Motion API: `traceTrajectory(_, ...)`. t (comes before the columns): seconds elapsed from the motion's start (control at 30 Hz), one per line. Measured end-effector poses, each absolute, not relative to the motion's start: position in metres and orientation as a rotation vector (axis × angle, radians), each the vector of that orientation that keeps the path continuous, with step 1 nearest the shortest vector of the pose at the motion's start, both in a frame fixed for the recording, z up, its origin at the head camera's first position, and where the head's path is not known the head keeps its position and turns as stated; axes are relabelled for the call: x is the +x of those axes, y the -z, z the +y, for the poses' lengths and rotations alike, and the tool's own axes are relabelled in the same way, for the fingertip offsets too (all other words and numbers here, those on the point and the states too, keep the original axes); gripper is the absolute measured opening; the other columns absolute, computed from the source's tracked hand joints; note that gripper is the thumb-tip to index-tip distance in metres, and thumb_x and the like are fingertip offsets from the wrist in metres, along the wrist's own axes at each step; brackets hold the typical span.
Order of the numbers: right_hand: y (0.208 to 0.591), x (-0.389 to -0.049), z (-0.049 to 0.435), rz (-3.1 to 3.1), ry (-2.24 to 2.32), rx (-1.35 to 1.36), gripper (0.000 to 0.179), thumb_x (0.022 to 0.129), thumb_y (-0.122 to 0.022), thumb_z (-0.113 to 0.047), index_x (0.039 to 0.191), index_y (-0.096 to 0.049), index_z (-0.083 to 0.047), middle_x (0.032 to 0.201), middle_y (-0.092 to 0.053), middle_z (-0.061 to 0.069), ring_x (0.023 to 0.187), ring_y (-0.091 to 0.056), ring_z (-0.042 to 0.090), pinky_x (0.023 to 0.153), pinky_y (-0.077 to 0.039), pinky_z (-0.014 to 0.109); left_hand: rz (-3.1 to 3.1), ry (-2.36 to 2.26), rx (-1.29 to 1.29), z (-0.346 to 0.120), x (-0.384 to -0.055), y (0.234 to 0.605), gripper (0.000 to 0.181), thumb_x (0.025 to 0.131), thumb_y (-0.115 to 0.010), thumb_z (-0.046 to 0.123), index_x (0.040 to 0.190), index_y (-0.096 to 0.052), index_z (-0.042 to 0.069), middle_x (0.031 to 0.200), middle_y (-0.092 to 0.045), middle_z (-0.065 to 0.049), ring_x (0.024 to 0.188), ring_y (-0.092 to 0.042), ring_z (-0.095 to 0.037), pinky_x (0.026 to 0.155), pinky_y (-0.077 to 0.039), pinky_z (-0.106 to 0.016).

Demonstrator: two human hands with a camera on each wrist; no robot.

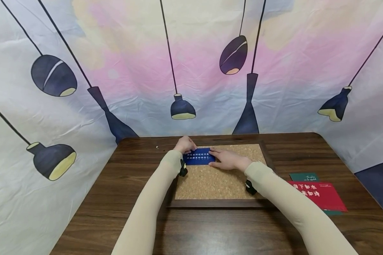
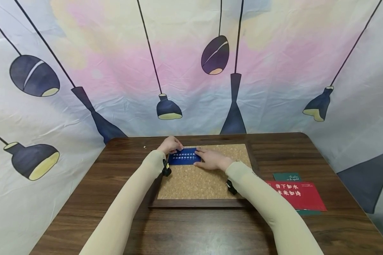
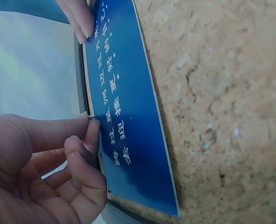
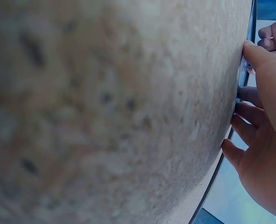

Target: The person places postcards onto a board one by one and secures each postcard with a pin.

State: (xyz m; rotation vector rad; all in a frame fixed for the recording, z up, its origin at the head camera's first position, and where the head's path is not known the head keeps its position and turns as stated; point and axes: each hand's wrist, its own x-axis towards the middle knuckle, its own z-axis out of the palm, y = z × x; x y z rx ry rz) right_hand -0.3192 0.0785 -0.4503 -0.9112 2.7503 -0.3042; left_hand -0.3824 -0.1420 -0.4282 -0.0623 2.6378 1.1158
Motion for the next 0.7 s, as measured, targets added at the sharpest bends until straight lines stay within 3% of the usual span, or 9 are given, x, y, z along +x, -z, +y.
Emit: traceTrajectory(0.7, 0.4508, -0.3204, 0.0764, 2.748, 0.267, -0.897, 0.072, 0.104, -0.048, -0.053, 0.158, -0.032, -0.008, 0.164, -0.025, 0.014, 0.147, -0.033, 0.033, 0.116, -0.033, 0.048, 2.583, -1.178, -0.081, -0.1433, -0.3796, 0.4248, 0.017, 0.098, -0.062, 0.002, 0.09, -0.076, -0.004, 0.078, -0.065, -0.01, 0.048, -0.04, -0.013, 0.05, -0.04, -0.029)
